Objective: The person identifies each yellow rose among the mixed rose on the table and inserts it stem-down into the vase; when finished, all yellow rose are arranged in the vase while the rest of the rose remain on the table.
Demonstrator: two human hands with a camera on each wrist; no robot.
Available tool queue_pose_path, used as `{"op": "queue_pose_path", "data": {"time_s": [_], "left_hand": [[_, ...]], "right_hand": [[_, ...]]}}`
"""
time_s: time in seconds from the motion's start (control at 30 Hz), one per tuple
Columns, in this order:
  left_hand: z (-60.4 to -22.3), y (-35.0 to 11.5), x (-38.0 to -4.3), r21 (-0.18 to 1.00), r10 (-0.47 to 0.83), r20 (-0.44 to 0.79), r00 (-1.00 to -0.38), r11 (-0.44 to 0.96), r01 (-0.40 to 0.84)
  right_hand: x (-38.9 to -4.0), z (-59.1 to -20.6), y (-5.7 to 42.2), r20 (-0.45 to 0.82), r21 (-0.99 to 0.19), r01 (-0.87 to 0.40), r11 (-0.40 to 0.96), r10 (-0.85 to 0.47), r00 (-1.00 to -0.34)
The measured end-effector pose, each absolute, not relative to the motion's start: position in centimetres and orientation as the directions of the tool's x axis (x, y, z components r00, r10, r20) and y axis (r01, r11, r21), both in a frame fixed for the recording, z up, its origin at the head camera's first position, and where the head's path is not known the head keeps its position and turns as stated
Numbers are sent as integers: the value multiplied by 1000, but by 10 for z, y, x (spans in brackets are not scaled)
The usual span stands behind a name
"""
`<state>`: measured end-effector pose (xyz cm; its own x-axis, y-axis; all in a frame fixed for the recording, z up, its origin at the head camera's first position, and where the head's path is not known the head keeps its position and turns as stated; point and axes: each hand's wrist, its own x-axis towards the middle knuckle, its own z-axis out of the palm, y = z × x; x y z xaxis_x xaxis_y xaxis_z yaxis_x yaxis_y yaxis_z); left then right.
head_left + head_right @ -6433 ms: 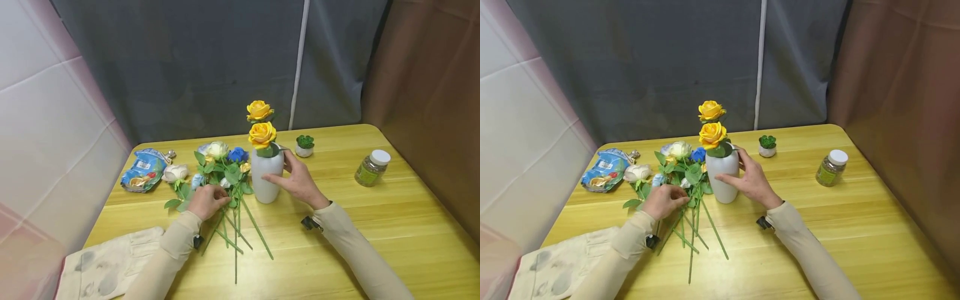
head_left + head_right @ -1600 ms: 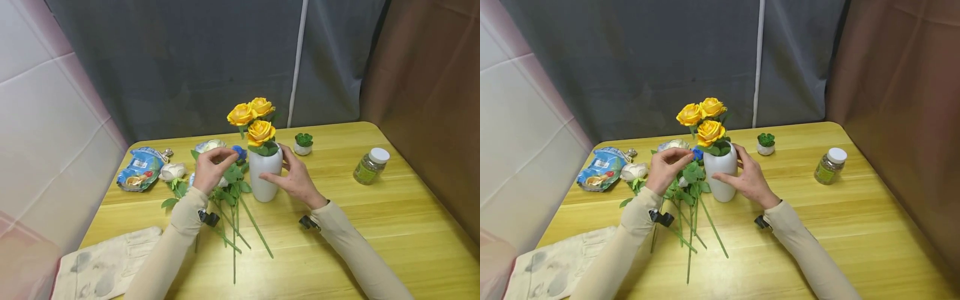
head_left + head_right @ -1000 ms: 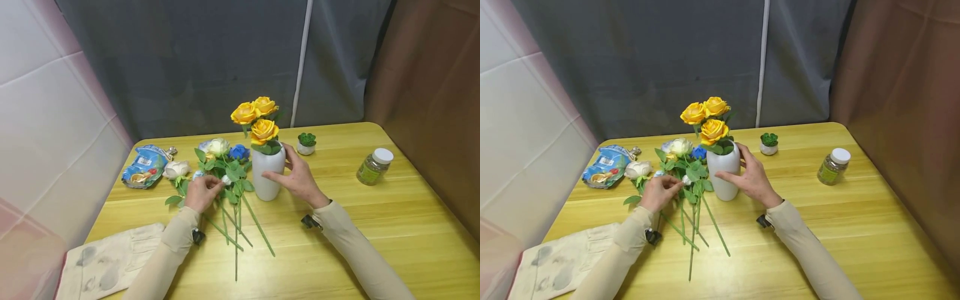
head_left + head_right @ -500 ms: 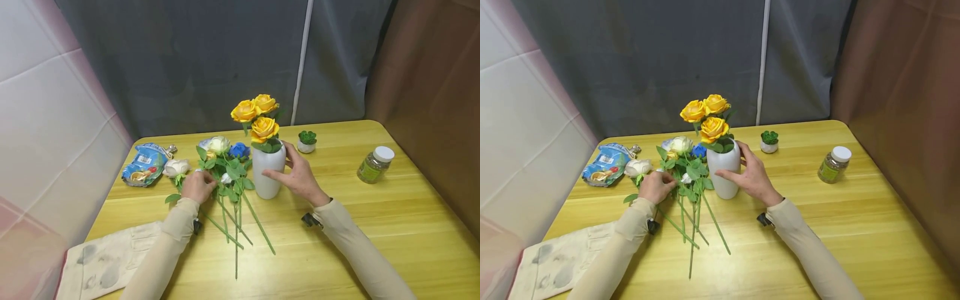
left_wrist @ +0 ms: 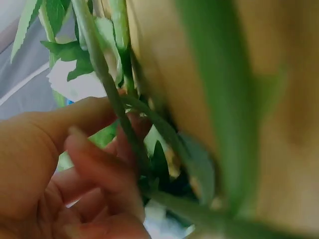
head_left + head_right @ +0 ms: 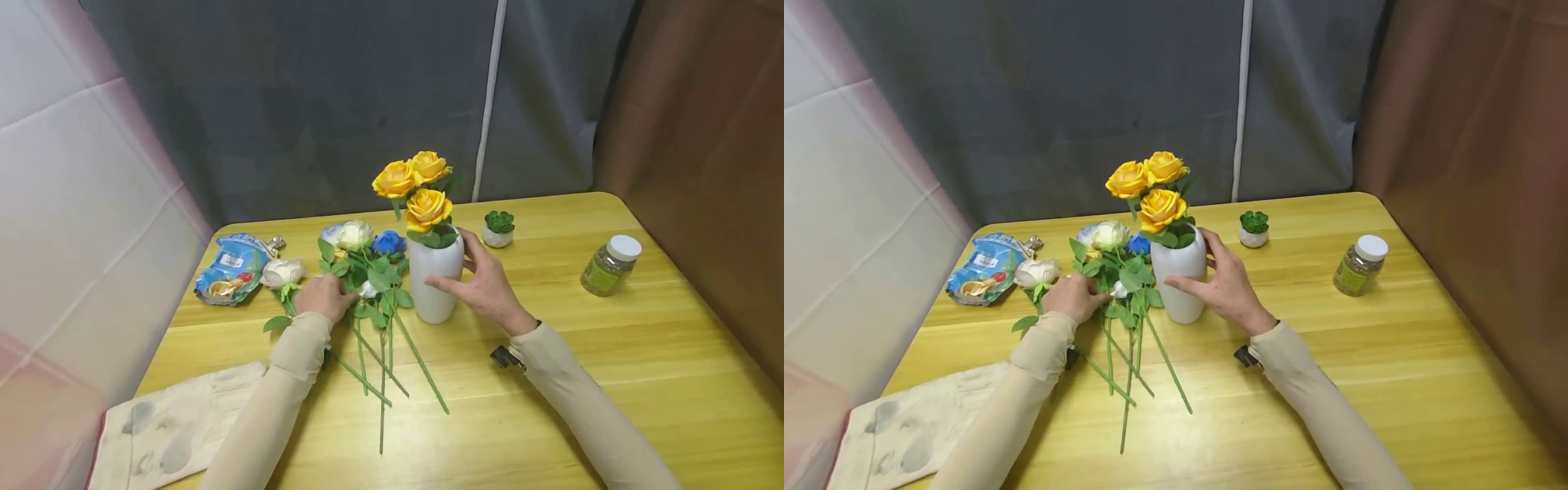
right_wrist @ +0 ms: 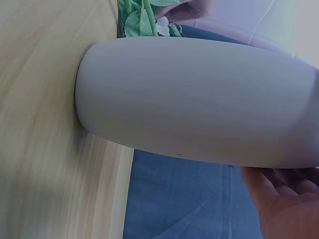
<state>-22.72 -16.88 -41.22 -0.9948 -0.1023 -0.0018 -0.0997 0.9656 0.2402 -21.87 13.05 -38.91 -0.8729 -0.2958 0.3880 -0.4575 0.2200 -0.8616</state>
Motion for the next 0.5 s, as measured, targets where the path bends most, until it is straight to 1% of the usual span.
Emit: {"op": "queue_pose_path", "data": {"time_s": [0.1, 0.27, 0.43, 0.5], "left_hand": [[-410, -171, -227, 263, -87, -27, -996, 960, -91], [-406, -175, -225, 312, -53, -19, -998, 948, -57], [-403, -182, -211, 313, -87, 41, -995, 947, -70], [-402, -185, -206, 311, -109, 42, -993, 946, -91]], "right_hand": [[-220, -387, 131, 388, -864, -454, 218, -288, -875], [-221, -386, 132, 384, -869, -447, 210, -281, -879], [-219, -388, 130, 368, -874, -437, 213, -298, -881], [-218, -389, 130, 367, -874, -435, 215, -296, -882]]}}
